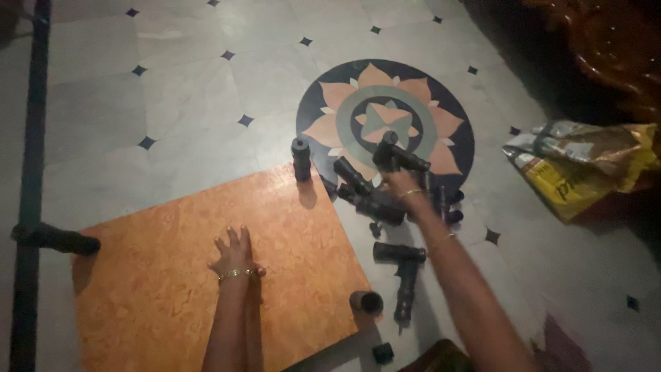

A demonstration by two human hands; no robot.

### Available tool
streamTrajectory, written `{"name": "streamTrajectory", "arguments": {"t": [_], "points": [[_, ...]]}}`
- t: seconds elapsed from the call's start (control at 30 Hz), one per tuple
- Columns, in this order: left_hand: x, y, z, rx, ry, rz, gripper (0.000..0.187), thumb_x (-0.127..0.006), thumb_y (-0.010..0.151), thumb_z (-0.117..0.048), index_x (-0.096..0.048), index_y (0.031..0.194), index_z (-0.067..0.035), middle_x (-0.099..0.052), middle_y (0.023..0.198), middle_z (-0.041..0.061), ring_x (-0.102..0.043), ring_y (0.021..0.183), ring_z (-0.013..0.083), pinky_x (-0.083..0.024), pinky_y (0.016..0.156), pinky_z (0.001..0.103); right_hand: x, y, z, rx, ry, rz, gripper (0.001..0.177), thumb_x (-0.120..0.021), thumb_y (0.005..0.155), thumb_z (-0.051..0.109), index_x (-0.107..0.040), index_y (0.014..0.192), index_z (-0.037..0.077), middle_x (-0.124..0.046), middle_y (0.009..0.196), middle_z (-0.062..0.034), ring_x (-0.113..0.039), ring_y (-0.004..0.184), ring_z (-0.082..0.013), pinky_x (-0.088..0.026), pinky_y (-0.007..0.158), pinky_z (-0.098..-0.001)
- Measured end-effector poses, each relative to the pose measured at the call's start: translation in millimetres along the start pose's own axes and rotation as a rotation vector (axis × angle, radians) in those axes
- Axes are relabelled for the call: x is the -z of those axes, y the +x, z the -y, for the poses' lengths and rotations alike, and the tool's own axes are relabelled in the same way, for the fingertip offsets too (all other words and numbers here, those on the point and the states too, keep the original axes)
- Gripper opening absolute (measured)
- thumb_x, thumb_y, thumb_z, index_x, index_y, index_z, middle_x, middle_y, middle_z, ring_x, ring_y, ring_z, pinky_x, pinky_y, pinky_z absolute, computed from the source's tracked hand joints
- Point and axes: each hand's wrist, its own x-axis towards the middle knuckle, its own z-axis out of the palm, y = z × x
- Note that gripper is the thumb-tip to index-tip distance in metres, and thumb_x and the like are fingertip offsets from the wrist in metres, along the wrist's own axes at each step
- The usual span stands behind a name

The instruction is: The person attaches four dark cylindrical legs to a light-colored square tabletop. They pick up each leg, align it with a corner hole, and press it into place. After all legs are attached, the person lifts the tabletop and sets it upright on the floor.

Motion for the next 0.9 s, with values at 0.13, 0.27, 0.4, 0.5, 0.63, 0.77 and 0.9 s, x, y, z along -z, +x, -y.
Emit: {"name": "streamTrajectory", "arguments": {"t": [0.13, 0.27, 0.4, 0.5, 0.63, 0.77, 0.9], "points": [[7, 0, -3, 0.011, 0.007, 0.045, 0.132, -0.099, 0.066, -0.036, -0.009, 0.162, -0.036, 0.003, 0.174, -0.002, -0.003, 0.16, 0.0341, -0.035, 0.111, 0.071, -51, 36, 49, -0.078, -0.097, 0.03, 0.038, -0.078, 0.08, 0.035, -0.074, 0.108, 0.01, -0.071, 0.114, -0.0155, -0.069, 0.107, -0.0358, -0.056, 0.089, -0.0473], [7, 2, -1, 0.006, 0.013, 0.067, 0.135, -0.1, 0.065, -0.04, -0.006, 0.162, -0.038, 0.004, 0.173, -0.003, -0.001, 0.159, 0.034, -0.034, 0.113, 0.071, -94, 57, 75, -0.212, 0.078, -0.06, 0.036, -0.068, 0.095, 0.032, -0.067, 0.119, 0.005, -0.072, 0.115, -0.023, -0.069, 0.106, -0.042, -0.056, 0.091, -0.0505], [0, 6, 3, 0.006, -0.029, 0.045, 0.138, -0.101, 0.06, -0.038, -0.008, 0.162, -0.041, 0.003, 0.175, -0.004, -0.003, 0.16, 0.0329, -0.033, 0.114, 0.071, -118, 65, 77, -0.148, -0.011, -0.123, 0.029, -0.061, 0.093, 0.031, -0.069, 0.112, 0.01, -0.068, 0.123, -0.0202, -0.067, 0.108, -0.0427, -0.054, 0.091, -0.0533], [-8, 2, 6, -0.017, -0.015, -0.029, 0.133, -0.099, 0.062, -0.037, -0.011, 0.162, -0.038, 0.001, 0.174, -0.005, -0.002, 0.16, 0.0316, -0.034, 0.112, 0.073, -116, 57, 71, -0.078, -0.04, -0.147, 0.03, -0.062, 0.088, 0.033, -0.068, 0.108, 0.011, -0.068, 0.121, -0.02, -0.067, 0.111, -0.0402, -0.053, 0.091, -0.0537], [-12, 0, 8, -0.008, 0.008, -0.036, 0.132, -0.098, 0.064, -0.041, -0.01, 0.163, -0.038, 0.0, 0.174, -0.005, -0.004, 0.16, 0.0319, -0.034, 0.113, 0.072, -112, 48, 74, -0.042, 0.02, -0.219, 0.033, -0.062, 0.082, 0.03, -0.064, 0.11, 0.012, -0.068, 0.117, -0.0199, -0.067, 0.107, -0.0412, -0.053, 0.088, -0.0538], [-13, 1, 7, -0.018, 0.035, -0.043, 0.129, -0.096, 0.068, -0.041, -0.009, 0.163, -0.036, 0.001, 0.174, -0.005, -0.004, 0.159, 0.0326, -0.034, 0.112, 0.071, -109, 49, 76, -0.324, 0.312, -0.14, 0.032, -0.057, 0.098, 0.037, -0.061, 0.115, 0.01, -0.069, 0.114, -0.0219, -0.065, 0.106, -0.0457, -0.051, 0.093, -0.0556], [-12, 4, 6, -0.006, 0.027, -0.017, 0.128, -0.096, 0.068, -0.041, -0.009, 0.163, -0.037, 0.0, 0.174, -0.004, -0.003, 0.16, 0.0317, -0.033, 0.113, 0.071, -104, 48, 78, -0.165, 0.109, -0.131, 0.036, -0.068, 0.088, 0.031, -0.059, 0.115, 0.008, -0.067, 0.114, -0.0214, -0.066, 0.105, -0.0445, -0.052, 0.09, -0.0545]]}}
